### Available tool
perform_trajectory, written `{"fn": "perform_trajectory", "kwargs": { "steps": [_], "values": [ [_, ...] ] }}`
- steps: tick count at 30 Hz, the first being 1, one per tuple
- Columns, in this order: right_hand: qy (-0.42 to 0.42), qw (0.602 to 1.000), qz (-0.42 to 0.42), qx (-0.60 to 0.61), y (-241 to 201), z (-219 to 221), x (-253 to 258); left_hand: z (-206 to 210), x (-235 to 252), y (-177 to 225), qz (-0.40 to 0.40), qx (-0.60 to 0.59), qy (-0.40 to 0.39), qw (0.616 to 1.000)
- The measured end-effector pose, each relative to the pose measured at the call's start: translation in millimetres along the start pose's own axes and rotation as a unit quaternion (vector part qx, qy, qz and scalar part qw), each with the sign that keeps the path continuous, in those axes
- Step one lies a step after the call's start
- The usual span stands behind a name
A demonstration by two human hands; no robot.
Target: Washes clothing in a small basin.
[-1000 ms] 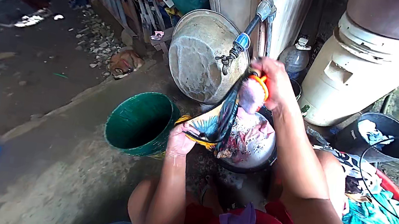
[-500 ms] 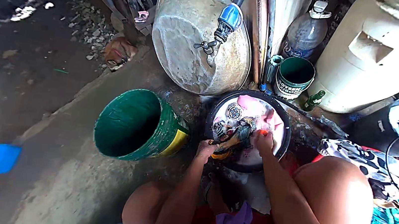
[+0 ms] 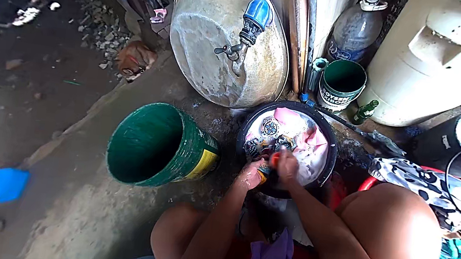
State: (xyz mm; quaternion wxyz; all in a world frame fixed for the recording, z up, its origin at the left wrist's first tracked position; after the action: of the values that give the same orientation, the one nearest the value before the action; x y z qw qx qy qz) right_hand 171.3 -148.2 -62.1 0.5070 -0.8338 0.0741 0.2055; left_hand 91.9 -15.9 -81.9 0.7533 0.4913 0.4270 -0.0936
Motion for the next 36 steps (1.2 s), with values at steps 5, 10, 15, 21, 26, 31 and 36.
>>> {"fn": "perform_trajectory", "kwargs": {
  "steps": [5,10,15,21,26,31,36],
  "values": [
    [-0.006,0.972,-0.230,-0.045,-92,11,-38,19,-31,3,0.006,-0.103,-0.028,0.994],
    [-0.022,0.978,-0.155,-0.138,-80,-8,-6,37,-37,20,0.005,-0.120,-0.093,0.988],
    [-0.010,0.944,-0.321,-0.077,-129,22,-65,31,-79,41,-0.007,-0.102,0.003,0.995],
    [0.089,0.988,0.059,-0.110,7,-49,40,-14,-3,20,0.005,-0.079,-0.003,0.997],
    [-0.020,0.991,0.101,-0.090,101,-19,53,-55,22,0,0.021,0.168,0.141,0.975],
    [0.026,0.996,0.071,-0.041,86,-21,53,-24,13,8,0.048,0.065,0.114,0.990],
    [-0.026,0.990,-0.134,0.026,-52,24,-20,9,0,-7,-0.003,-0.112,-0.014,0.994]
  ]
}}
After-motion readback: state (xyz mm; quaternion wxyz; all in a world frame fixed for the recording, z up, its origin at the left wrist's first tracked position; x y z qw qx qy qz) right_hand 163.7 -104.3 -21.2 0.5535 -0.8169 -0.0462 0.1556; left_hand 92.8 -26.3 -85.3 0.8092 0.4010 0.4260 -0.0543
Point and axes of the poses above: each hand's wrist, its own x-axis towards the middle knuckle, its own z-axis out of the palm, y = z × x, the point moved 10 cm from there along x, towards the middle knuckle, and after that the axes turned 4 degrees about y, right-handed, at the moved point
